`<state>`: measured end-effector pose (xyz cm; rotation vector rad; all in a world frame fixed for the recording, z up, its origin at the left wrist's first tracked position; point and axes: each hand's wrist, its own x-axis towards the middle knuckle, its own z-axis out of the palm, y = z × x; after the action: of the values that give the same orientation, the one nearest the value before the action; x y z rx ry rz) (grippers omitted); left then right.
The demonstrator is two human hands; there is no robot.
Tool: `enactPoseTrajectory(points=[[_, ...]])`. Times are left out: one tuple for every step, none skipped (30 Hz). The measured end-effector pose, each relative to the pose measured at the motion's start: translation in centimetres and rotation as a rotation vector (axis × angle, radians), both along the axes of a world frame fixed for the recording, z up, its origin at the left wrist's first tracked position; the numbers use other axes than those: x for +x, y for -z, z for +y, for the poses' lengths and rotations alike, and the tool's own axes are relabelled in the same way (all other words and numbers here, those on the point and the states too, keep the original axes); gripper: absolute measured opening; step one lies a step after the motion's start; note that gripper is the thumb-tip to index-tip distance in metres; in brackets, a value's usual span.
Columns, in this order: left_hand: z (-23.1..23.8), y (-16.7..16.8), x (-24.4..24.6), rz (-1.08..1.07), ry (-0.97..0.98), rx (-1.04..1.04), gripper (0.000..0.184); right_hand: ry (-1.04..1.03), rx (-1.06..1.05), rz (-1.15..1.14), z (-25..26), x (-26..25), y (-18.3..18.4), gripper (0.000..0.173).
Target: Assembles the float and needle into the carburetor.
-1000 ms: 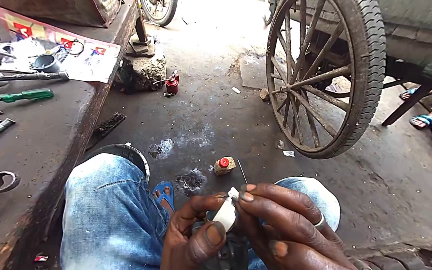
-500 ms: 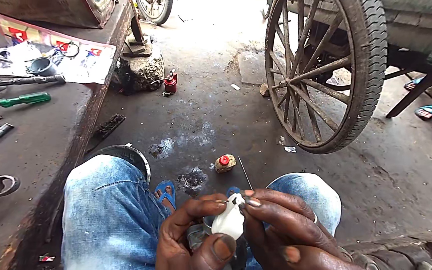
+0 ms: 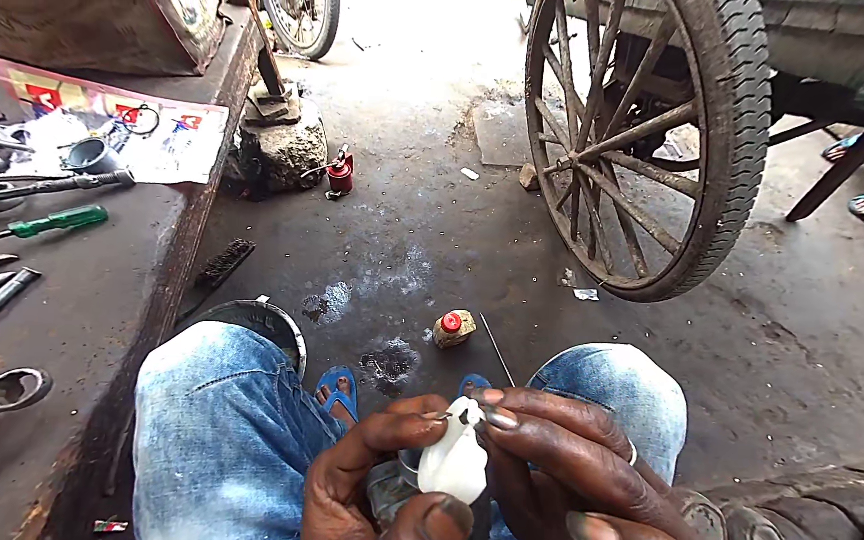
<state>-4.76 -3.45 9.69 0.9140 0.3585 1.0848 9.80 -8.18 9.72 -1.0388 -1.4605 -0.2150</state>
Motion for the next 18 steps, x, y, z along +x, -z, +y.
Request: enactPoseTrajectory(points=[[0.0, 0.0, 0.0, 0.006, 0.001, 0.01, 0.025, -0.004, 0.004, 0.006, 0.0, 0.0, 0.0, 0.019], [0.0, -0.1, 0.0, 0.013, 0.004, 0.021, 0.026, -0.007, 0.011, 0.014, 0.0, 0.0, 0.0, 0.019], [0.0, -0.1, 0.0, 0.014, 0.005, 0.029, 0.025, -0.008, 0.021, 0.023, 0.0, 0.0, 0.0, 0.019], [0.0, -0.1, 0.1, 0.01, 0.006, 0.031, 0.025, -0.014, 0.031, 0.038, 0.0, -0.1, 0.1, 0.019], [0.0, -0.1, 0.1, 0.002, 0.008, 0.031, 0.025, -0.021, 0.043, 0.06, 0.1, -0.2, 0.2, 0.019], [-0.1, -0.1, 0.2, 0.001, 0.007, 0.029, 0.025, -0.025, 0.052, 0.083, 0.2, -0.3, 0.4, 0.019], [-0.1, -0.2, 0.2, 0.008, 0.008, 0.03, 0.025, -0.031, 0.064, 0.111, 0.2, -0.4, 0.5, 0.019], [-0.2, -0.2, 0.3, 0.015, 0.006, 0.03, 0.025, -0.031, 0.074, 0.137, 0.3, -0.6, 0.7, 0.019], [-0.2, -0.2, 0.3, 0.025, 0.003, 0.029, 0.025, -0.029, 0.081, 0.157, 0.3, -0.7, 0.8, 0.019], [-0.2, -0.2, 0.3, 0.03, -0.001, 0.025, 0.025, -0.029, 0.079, 0.169, 0.3, -0.8, 0.9, 0.02], [-0.2, -0.2, 0.4, 0.031, -0.005, 0.024, 0.025, -0.024, 0.079, 0.183, 0.3, -0.8, 1.0, 0.021], [-0.3, -0.1, 0.4, 0.031, -0.008, 0.027, 0.025, -0.013, 0.077, 0.188, 0.3, -0.9, 1.0, 0.022], [-0.3, 0.0, 0.4, 0.03, -0.008, 0.029, 0.026, -0.002, 0.074, 0.188, 0.3, -0.9, 1.0, 0.022], [-0.3, 0.0, 0.4, 0.029, -0.008, 0.027, 0.026, 0.004, 0.073, 0.187, 0.3, -0.9, 1.0, 0.022], [-0.3, 0.0, 0.4, 0.028, -0.007, 0.024, 0.026, 0.01, 0.069, 0.185, 0.3, -0.8, 1.0, 0.021], [-0.4, 0.0, 0.5, 0.026, -0.005, 0.019, 0.025, 0.013, 0.064, 0.181, 0.3, -0.8, 1.0, 0.02], [-0.4, -0.1, 0.5, 0.017, -0.003, 0.01, 0.025, 0.017, 0.053, 0.173, 0.2, -0.8, 1.0, 0.019], [-0.5, -0.1, 0.5, 0.011, 0.0, 0.005, 0.025, 0.016, 0.05, 0.164, 0.1, -0.7, 1.0, 0.018]])
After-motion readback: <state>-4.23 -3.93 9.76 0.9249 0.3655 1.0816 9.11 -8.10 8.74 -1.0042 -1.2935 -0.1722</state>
